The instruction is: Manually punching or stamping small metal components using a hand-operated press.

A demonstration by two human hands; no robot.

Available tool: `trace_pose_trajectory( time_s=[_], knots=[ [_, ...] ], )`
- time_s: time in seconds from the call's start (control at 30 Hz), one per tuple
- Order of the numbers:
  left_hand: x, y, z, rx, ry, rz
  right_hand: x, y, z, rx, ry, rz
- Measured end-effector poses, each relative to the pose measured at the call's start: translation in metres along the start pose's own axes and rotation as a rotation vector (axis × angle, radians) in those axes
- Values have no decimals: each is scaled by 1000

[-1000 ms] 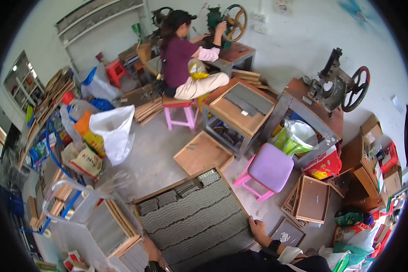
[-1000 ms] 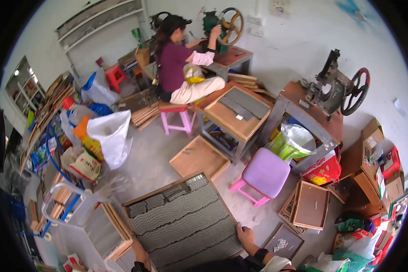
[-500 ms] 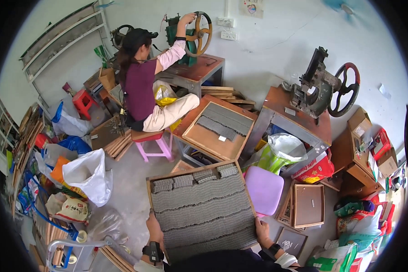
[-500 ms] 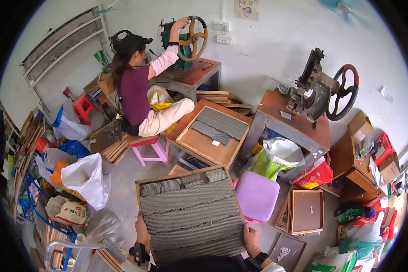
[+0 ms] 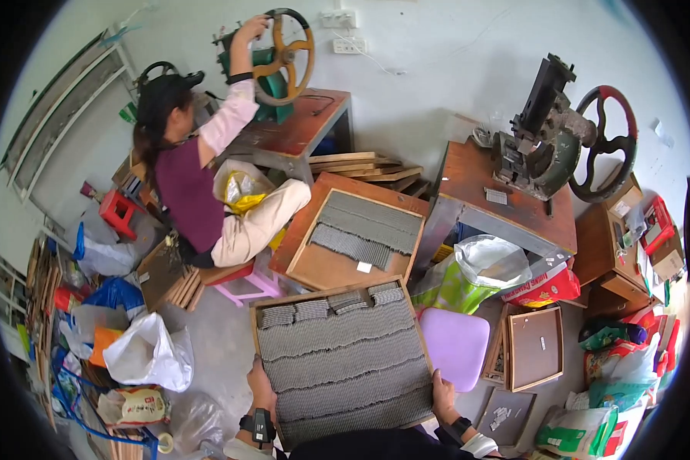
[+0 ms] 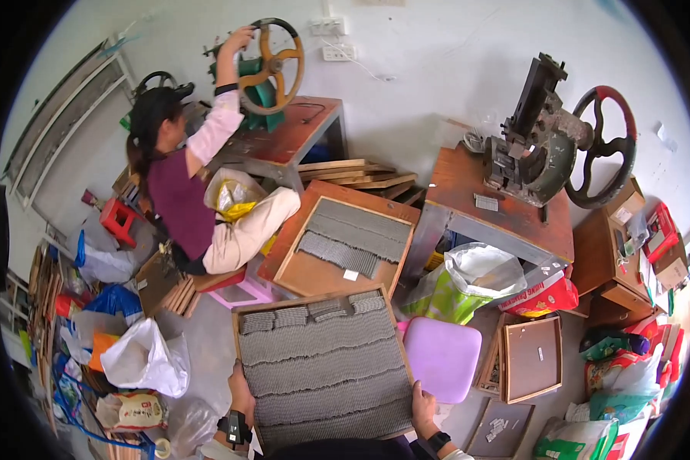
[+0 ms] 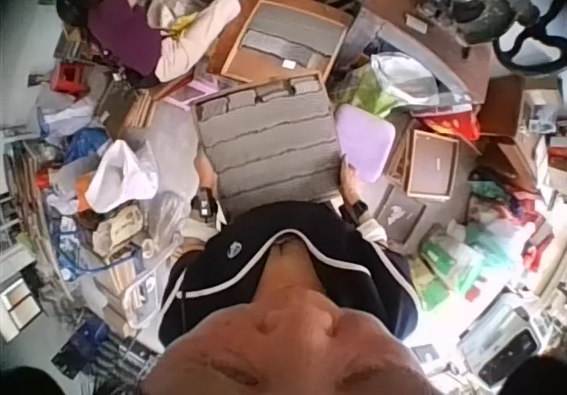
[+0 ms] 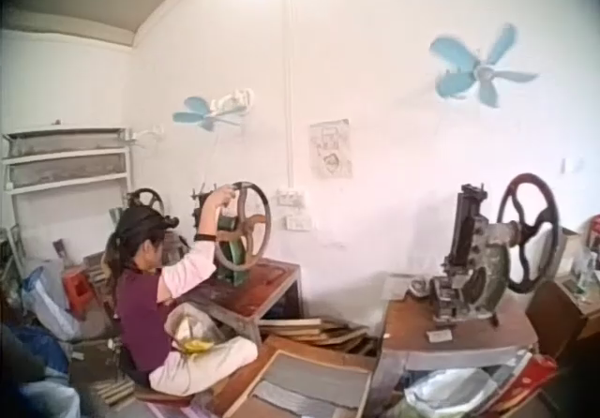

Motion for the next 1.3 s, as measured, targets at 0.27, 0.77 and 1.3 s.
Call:
trace_pose_trajectory(
  time_s=[0.27, 0.77, 1.3],
  knots=[
    [88, -135, -2, 118, 7, -13, 92, -24, -85, 128, -89, 4],
    [264, -370, 9, 1044, -522, -372, 175, -91, -169, 547, -185, -14],
    [355, -427, -22, 1249, -639, -311, 149, -167, -186, 818, -202, -230]
  ],
)
Point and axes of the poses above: each hand's wrist, its own x-axis towards the middle knuckle, its own y-axis out of the back of the hand, z = x × y, the point moved 10 cm from there along x, towards the middle knuckle, and after that the axes turned 12 degrees about -y, right-handed, at the moved point
